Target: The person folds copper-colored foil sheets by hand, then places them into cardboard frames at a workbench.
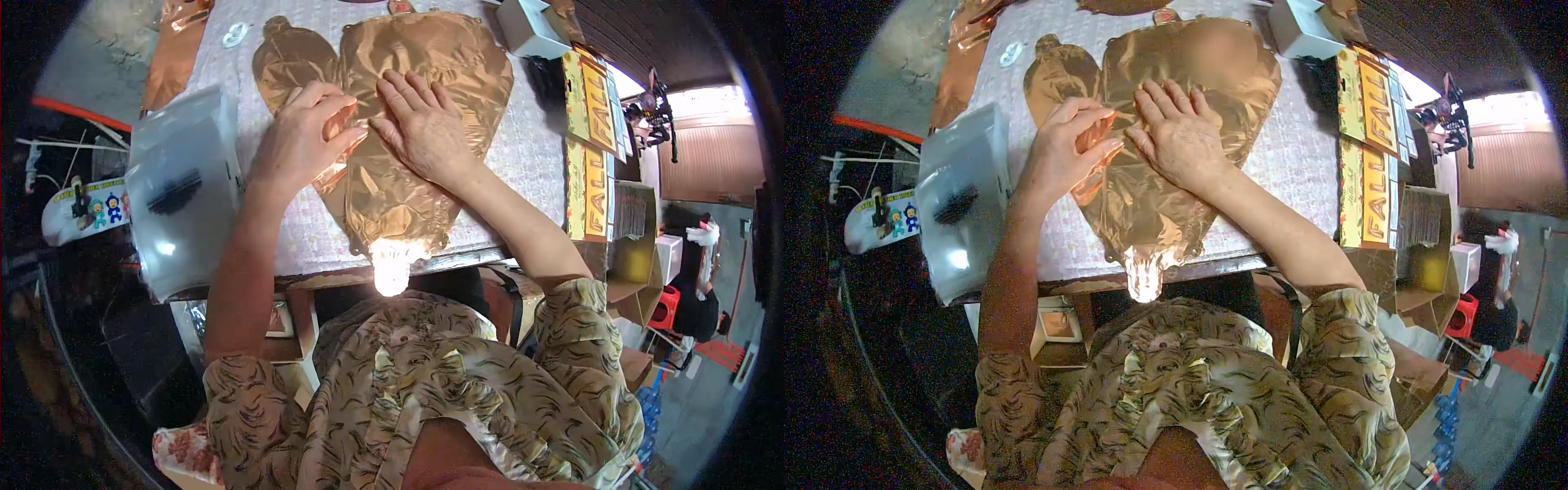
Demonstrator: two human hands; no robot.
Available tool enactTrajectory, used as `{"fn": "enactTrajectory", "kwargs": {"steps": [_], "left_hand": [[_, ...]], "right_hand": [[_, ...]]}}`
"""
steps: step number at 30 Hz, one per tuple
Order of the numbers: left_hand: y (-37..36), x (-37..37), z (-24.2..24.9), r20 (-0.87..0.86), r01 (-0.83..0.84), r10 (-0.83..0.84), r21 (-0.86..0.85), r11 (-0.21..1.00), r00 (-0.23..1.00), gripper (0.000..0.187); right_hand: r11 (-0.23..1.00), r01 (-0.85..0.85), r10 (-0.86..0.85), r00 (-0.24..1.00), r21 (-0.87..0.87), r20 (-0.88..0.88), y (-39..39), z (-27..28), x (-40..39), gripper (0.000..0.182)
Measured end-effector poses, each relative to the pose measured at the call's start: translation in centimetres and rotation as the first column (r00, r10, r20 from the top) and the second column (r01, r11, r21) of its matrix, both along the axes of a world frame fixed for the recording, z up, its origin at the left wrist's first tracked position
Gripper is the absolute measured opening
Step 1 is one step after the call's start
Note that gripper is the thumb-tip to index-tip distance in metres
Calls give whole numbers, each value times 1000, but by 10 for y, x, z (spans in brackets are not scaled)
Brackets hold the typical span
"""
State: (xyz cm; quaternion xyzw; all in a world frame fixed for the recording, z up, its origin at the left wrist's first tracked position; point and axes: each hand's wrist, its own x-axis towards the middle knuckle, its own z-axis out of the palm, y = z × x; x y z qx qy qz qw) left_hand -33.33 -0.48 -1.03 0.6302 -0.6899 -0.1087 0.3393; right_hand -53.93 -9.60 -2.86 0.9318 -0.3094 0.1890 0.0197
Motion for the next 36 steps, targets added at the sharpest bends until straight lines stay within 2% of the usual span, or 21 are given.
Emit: {"fn": "enactTrajectory", "kwargs": {"steps": [10,14,16,22,36], "left_hand": [[-1,-1,1,-41,34,-35,-38,999,999,41],[-1,-1,0,-7,48,-48,-53,997,999,41],[-1,-2,0,-35,45,-48,-99,994,998,36],[-1,1,-2,-7,50,-50,-58,997,999,41],[0,0,0,-17,33,-34,-46,998,999,40]], "right_hand": [[1000,-22,21,998,13,62,-3,-5,-2,61],[1000,-29,28,996,11,83,-3,-7,-3,60],[999,-34,34,995,7,90,-3,-7,-3,59],[999,-36,36,994,5,105,-2,-7,-2,59],[998,-61,59,991,15,116,-3,1,-6,55]]}}
